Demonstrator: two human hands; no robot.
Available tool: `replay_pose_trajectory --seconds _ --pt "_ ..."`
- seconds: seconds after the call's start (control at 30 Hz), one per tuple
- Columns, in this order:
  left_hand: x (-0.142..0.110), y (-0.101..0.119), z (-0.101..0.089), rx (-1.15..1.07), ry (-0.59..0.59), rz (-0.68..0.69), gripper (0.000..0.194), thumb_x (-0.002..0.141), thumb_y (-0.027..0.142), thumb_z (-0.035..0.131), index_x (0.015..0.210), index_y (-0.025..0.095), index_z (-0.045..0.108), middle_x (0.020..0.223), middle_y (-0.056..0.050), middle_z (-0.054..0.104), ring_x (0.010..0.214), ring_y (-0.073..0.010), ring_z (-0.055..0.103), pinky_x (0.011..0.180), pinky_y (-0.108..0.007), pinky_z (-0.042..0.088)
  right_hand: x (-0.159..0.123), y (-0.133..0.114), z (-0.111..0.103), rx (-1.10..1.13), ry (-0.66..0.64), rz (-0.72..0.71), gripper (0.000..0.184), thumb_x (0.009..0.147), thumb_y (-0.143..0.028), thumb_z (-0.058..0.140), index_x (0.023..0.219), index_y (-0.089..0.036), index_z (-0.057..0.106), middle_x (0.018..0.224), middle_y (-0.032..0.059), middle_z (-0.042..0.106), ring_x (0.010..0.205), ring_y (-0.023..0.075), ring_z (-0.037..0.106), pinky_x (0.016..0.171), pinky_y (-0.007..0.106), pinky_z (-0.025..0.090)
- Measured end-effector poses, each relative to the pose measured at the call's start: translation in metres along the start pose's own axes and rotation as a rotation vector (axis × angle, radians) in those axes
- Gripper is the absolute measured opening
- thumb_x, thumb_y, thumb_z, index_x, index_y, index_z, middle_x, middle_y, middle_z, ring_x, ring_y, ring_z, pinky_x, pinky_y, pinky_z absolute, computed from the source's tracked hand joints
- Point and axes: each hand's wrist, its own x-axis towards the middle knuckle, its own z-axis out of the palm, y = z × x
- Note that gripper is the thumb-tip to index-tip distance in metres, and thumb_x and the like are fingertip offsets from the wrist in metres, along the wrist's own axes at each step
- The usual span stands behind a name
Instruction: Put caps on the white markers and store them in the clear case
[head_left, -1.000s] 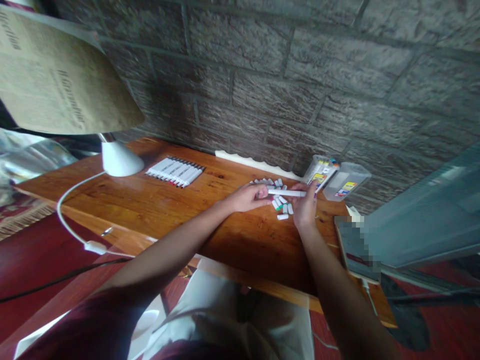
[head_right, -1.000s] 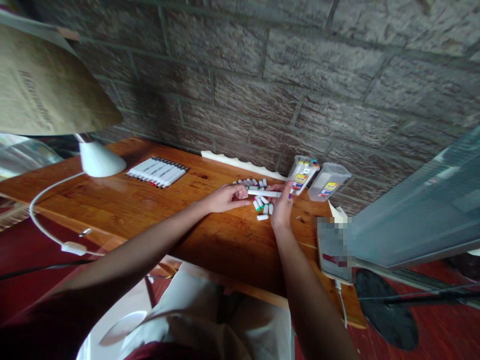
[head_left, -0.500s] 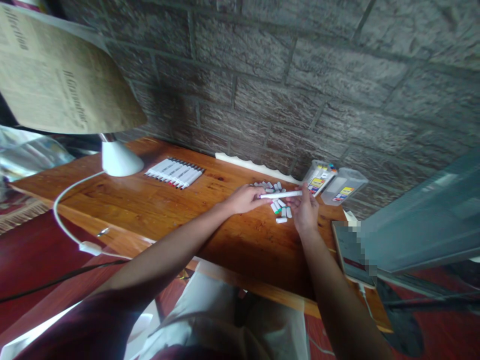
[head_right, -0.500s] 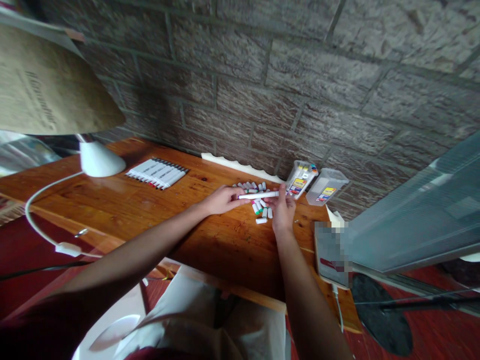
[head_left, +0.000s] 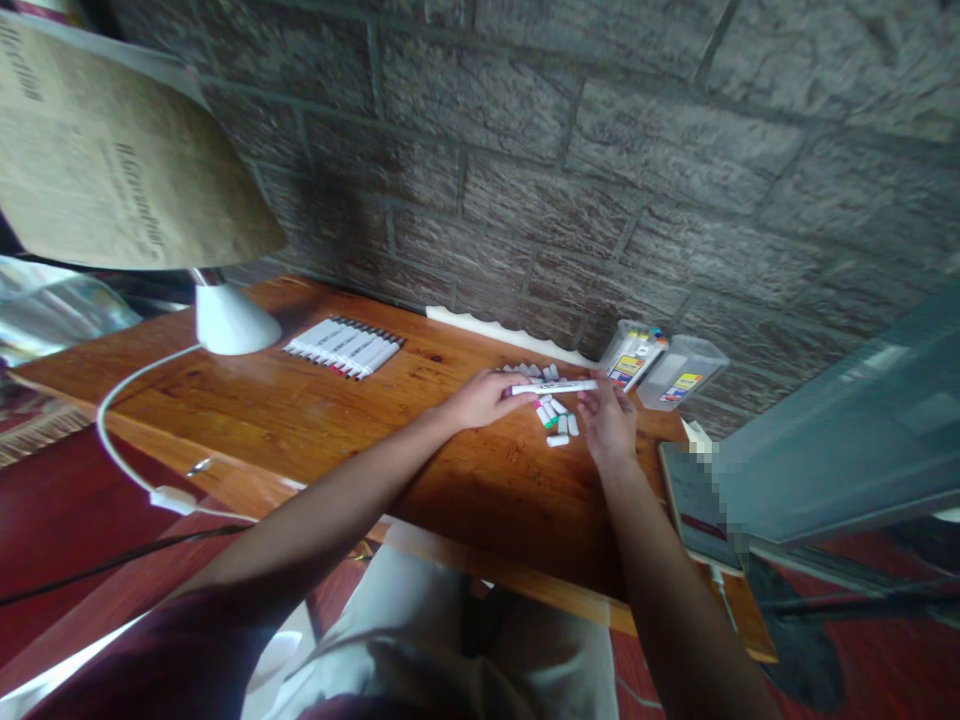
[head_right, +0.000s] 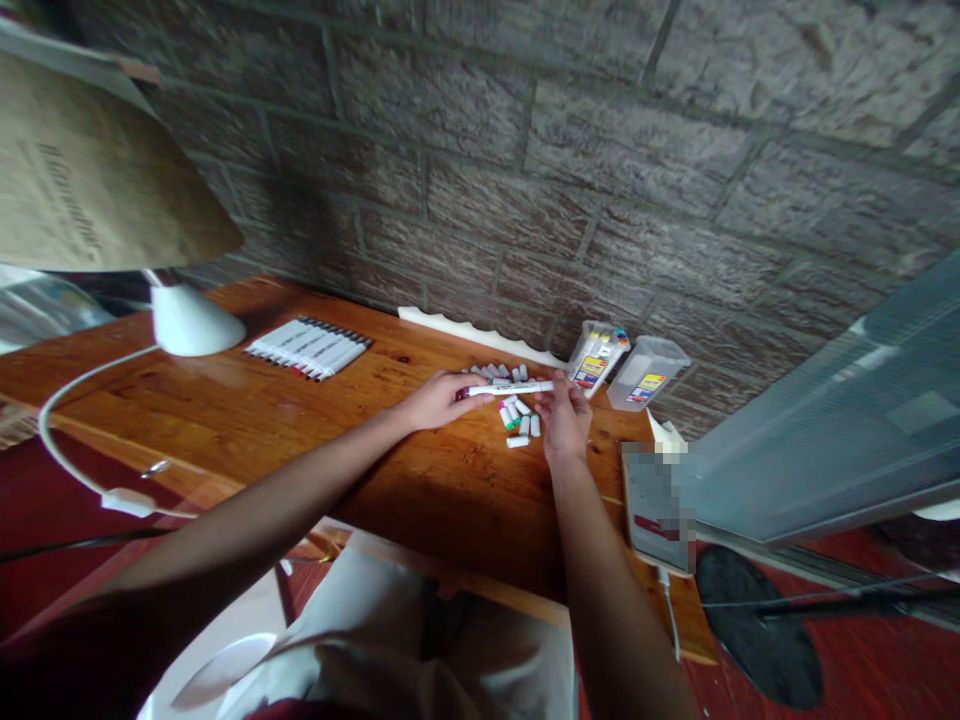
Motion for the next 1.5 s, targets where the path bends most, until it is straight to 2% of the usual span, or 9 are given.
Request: replay_pose_trajectory --seconds 0.3,0.6,0.87,1.13,1.5 --pt "0.000 -0.003 -0.002 0.001 0.057 -0.020 0.034 0.093 0.044 0.052 0.106 0.017 0.068 0.086 -0.003 0.070 0.070 -0.0120 0.058 0.066 -0.021 0.042 -0.002 0.003 0.002 -0.043 -0.029 -0.013 0.029 0.064 -0.038 0.081 0.076 -0.016 0.067 0.068 -0.0014 0.072 0.046 0.0044 0.056 0.039 0.013 0.040" --pt "-0.001 -0.001 -0.002 -0.007 0.049 -0.028 0.035 0.092 0.045 0.052 0.108 0.018 0.068 0.090 -0.004 0.071 0.073 -0.0135 0.061 0.070 -0.023 0.043 -0.002 0.006 0.002 -0.083 -0.054 -0.048 0.033 0.063 -0.043 0.081 0.077 -0.015 0.069 0.069 -0.0001 0.072 0.046 0.0054 0.055 0.041 0.015 0.041" --pt "0.000 0.002 -0.003 -0.008 0.037 -0.012 0.036 0.093 0.045 0.051 0.107 0.017 0.069 0.089 -0.004 0.070 0.073 -0.0130 0.059 0.069 -0.022 0.043 -0.003 0.007 0.002 -0.075 -0.070 -0.061 0.038 0.060 -0.046 0.083 0.077 -0.015 0.068 0.068 -0.0011 0.072 0.047 0.0049 0.057 0.041 0.014 0.042" --pt "0.000 0.003 -0.003 -0.017 0.035 -0.018 0.037 0.093 0.046 0.050 0.107 0.017 0.069 0.087 -0.004 0.069 0.070 -0.0123 0.057 0.066 -0.022 0.041 -0.003 0.006 0.004 -0.092 -0.052 -0.057 0.035 0.063 -0.045 0.081 0.076 -0.016 0.067 0.066 -0.0012 0.071 0.045 0.0059 0.056 0.041 0.016 0.041" --pt "0.000 0.004 -0.002 -0.041 0.070 -0.037 0.037 0.092 0.046 0.051 0.106 0.017 0.069 0.085 -0.003 0.070 0.067 -0.0120 0.057 0.065 -0.022 0.042 -0.001 0.010 0.001 -0.131 -0.049 -0.075 0.036 0.063 -0.047 0.079 0.078 -0.019 0.064 0.062 -0.0055 0.067 0.045 0.0063 0.055 0.041 0.017 0.040"
